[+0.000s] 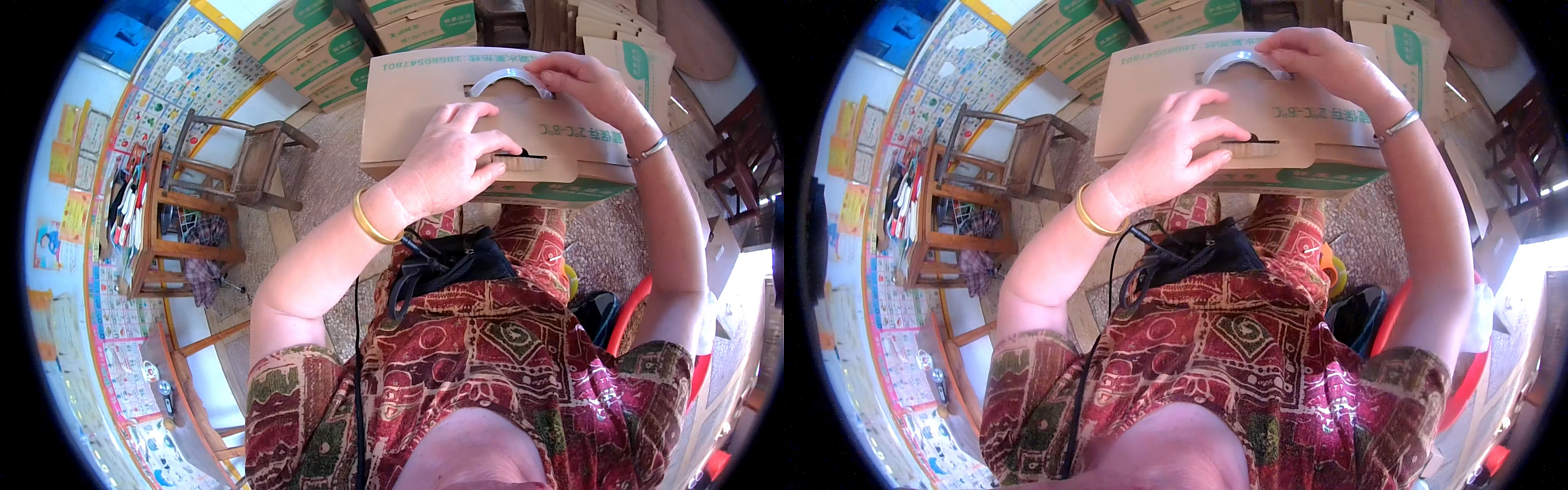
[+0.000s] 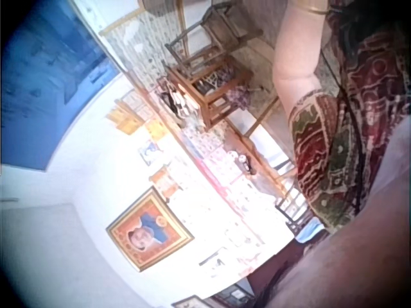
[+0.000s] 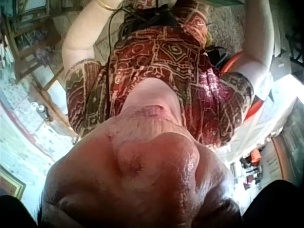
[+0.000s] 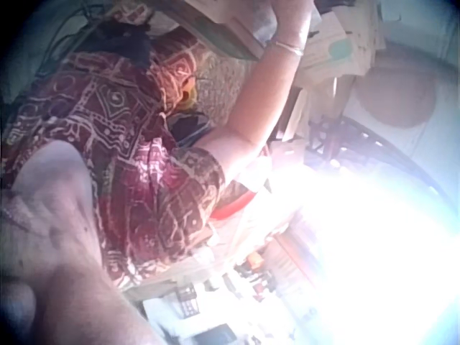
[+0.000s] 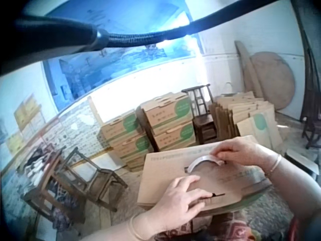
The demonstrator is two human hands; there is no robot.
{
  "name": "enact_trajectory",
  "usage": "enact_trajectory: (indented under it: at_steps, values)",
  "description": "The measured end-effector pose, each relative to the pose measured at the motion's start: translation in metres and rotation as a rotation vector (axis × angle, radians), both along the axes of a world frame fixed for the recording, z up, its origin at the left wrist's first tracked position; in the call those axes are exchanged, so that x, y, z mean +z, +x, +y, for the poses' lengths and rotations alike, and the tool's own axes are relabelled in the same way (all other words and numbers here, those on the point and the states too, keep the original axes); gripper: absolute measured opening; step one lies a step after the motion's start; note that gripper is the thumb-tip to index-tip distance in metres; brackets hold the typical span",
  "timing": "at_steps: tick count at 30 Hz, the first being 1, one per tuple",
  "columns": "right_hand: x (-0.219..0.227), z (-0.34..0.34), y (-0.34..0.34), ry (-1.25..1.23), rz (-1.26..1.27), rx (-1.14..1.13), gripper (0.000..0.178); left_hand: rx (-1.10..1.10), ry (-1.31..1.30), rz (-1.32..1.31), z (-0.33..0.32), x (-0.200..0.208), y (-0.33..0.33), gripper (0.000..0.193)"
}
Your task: The person sits on the floor and assembles flat-packed cardboard boxes by hand. They fold the flaps, insert the handles, and secure the tabs to form the box structure. The person handles multiple boxes, stacking the completed ones nearby.
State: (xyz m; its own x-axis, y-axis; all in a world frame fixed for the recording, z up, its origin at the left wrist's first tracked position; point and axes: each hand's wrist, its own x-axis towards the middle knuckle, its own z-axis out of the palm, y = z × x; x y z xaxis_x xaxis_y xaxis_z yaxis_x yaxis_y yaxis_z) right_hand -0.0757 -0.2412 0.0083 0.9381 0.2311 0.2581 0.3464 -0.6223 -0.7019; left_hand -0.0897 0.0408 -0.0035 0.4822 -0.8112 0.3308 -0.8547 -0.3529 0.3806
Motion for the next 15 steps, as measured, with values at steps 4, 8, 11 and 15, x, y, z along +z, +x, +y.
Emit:
enact_trajectory:
  at_steps: [4, 8, 11, 15]
  values:
    - [0.006, 0.014, -0.001, -0.115, -0.002, 0.0, 0.025, 0.002, 0.006, -0.004, -0.001, 0.003, -0.004, 0.026]
    - [0.012, 0.031, -0.006, -0.112, -0.019, -0.025, 0.025, 0.0, 0.0, -0.025, 0.003, 0.005, -0.006, 0.026]
    - [0.006, 0.034, -0.007, 0.014, -0.011, -0.009, 0.024, -0.002, -0.01, -0.043, 0.007, 0.006, -0.01, 0.026]
    - [0.008, 0.026, 0.002, 0.099, 0.141, 0.091, 0.024, -0.005, -0.026, -0.05, 0.007, 0.004, -0.013, 0.025]
